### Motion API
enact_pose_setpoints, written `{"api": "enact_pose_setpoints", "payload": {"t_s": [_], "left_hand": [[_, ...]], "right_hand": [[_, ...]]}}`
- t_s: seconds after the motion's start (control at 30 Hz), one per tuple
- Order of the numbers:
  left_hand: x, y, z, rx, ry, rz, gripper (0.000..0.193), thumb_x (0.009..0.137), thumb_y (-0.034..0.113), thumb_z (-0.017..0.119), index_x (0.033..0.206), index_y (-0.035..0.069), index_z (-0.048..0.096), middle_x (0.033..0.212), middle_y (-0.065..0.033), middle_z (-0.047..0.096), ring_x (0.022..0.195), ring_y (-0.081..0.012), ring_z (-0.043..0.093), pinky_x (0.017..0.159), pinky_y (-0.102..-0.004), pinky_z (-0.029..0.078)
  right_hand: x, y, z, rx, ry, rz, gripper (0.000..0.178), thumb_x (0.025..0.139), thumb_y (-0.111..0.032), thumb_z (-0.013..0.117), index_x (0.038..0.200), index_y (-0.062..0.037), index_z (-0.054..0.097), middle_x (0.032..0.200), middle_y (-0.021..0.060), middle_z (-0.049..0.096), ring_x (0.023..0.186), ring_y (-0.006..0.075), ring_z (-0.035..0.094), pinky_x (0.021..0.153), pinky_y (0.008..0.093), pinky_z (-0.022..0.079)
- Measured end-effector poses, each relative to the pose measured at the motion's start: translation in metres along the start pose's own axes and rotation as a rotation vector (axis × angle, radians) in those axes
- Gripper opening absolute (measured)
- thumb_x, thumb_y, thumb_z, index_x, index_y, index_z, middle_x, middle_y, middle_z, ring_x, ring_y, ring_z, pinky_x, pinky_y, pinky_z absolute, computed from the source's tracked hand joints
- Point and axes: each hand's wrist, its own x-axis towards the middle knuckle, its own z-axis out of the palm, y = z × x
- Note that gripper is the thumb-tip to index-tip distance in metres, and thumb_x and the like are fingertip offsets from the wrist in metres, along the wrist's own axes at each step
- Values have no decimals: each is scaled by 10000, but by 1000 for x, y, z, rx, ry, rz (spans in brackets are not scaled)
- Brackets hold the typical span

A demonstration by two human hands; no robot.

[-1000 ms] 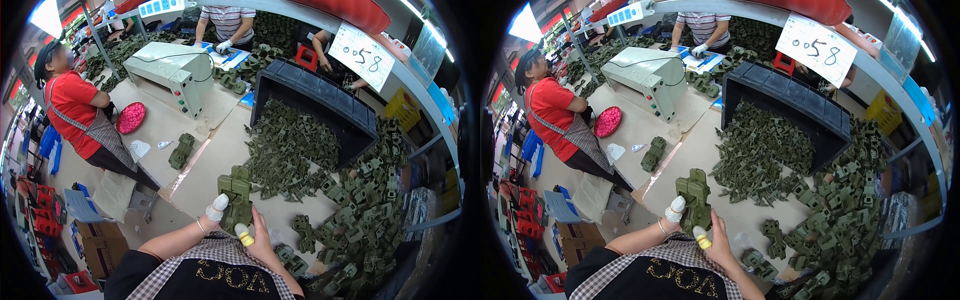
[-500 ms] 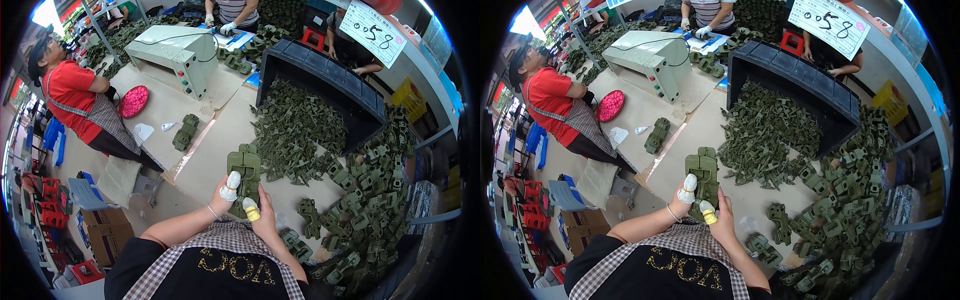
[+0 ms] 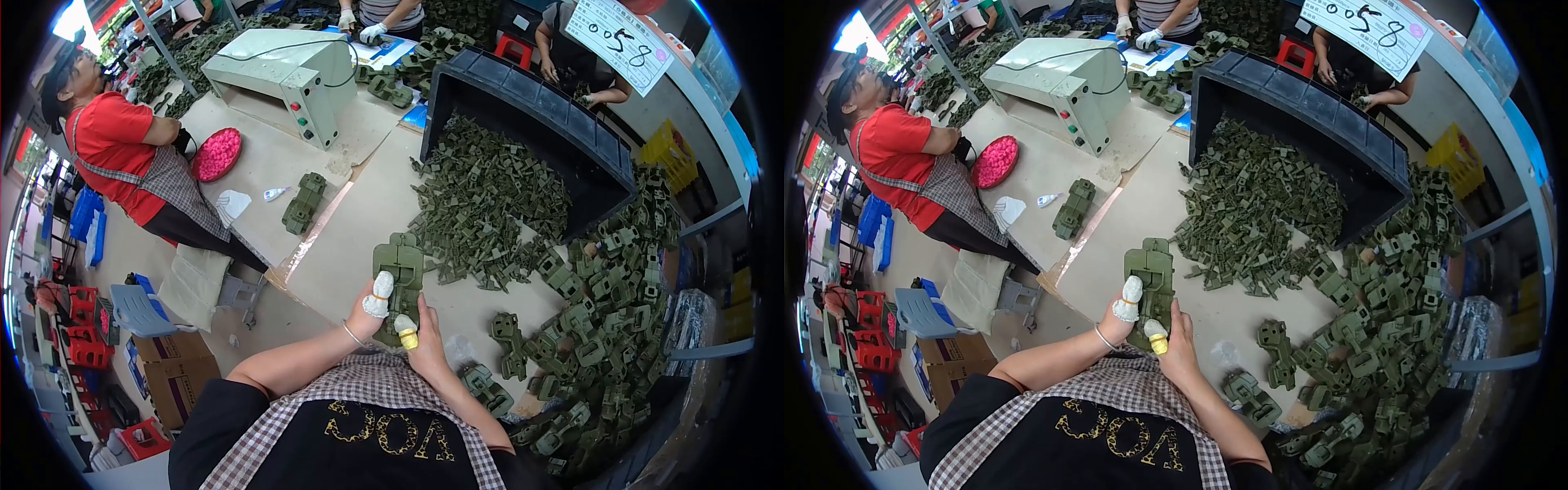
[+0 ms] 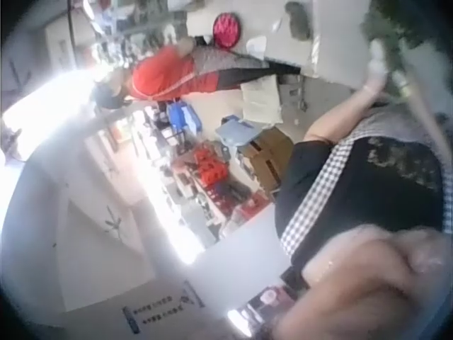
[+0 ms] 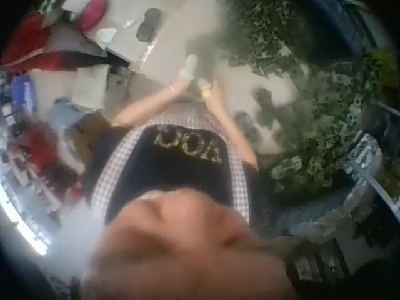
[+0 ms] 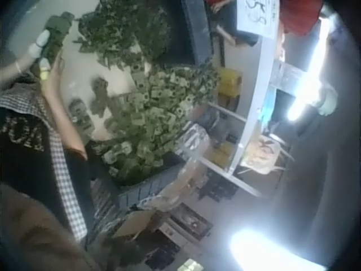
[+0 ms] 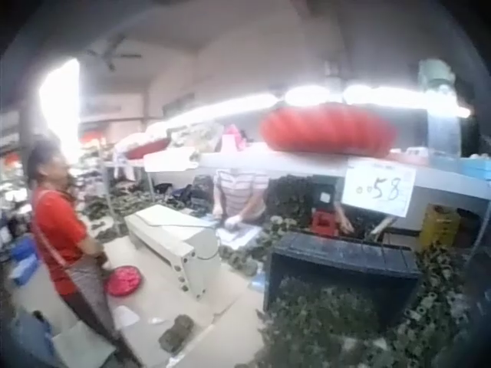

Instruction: The person assembles small green plastic components by hand, inserting yellow and white parts into them at a factory workbench.

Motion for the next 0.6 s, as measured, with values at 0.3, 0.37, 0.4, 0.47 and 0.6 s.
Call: {"api": "enact_pose_setpoints", "payload": {"t_s": [0.3, 0.37, 0.4, 0.47, 0.6], "left_hand": [[10, -6, -6, 3, -107, 94, 375, 860, 194, 503, 1173, 24, 387, 1072, -70, 523, 980, -148, 514, 847, -288, 422], [10, -3, -6, 74, -134, 158, 373, 853, 198, 517, 1167, 29, 406, 1067, -66, 527, 983, -144, 512, 851, -289, 419], [8, 1, -9, 126, -239, 58, 365, 844, 207, 529, 1155, 40, 435, 1065, -53, 533, 958, -142, 521, 847, -286, 423], [0, 18, -7, 27, -298, -185, 371, 810, 211, 575, 1131, 53, 476, 1085, -59, 540, 963, -149, 529, 858, -294, 427], [-3, 17, -15, -273, -322, -132, 501, 841, 294, 510, 1235, 22, 361, 1228, -169, 435, 1127, -261, 439, 931, -379, 389]], "right_hand": [[11, -11, -2, -58, 37, 11, 728, 701, -12, 578, 1298, 67, 168, 1092, 203, 387, 1037, 352, 389, 901, 370, 328], [10, -19, -9, -116, 103, -78, 737, 684, -26, 606, 1285, 72, 190, 1091, 205, 385, 1043, 354, 382, 896, 380, 330], [7, -16, -6, -162, 145, -123, 778, 671, -79, 651, 1293, 48, 200, 1107, 213, 383, 1047, 365, 371, 905, 396, 322], [3, -22, -16, -85, 134, -158, 788, 668, -86, 658, 1298, 33, 201, 1135, 216, 373, 1069, 365, 362, 909, 400, 322], [-5, -4, -16, 334, 100, 63, 772, 702, -99, 661, 1310, -5, 195, 1191, 190, 382, 1041, 279, 440, 888, 340, 371]]}}
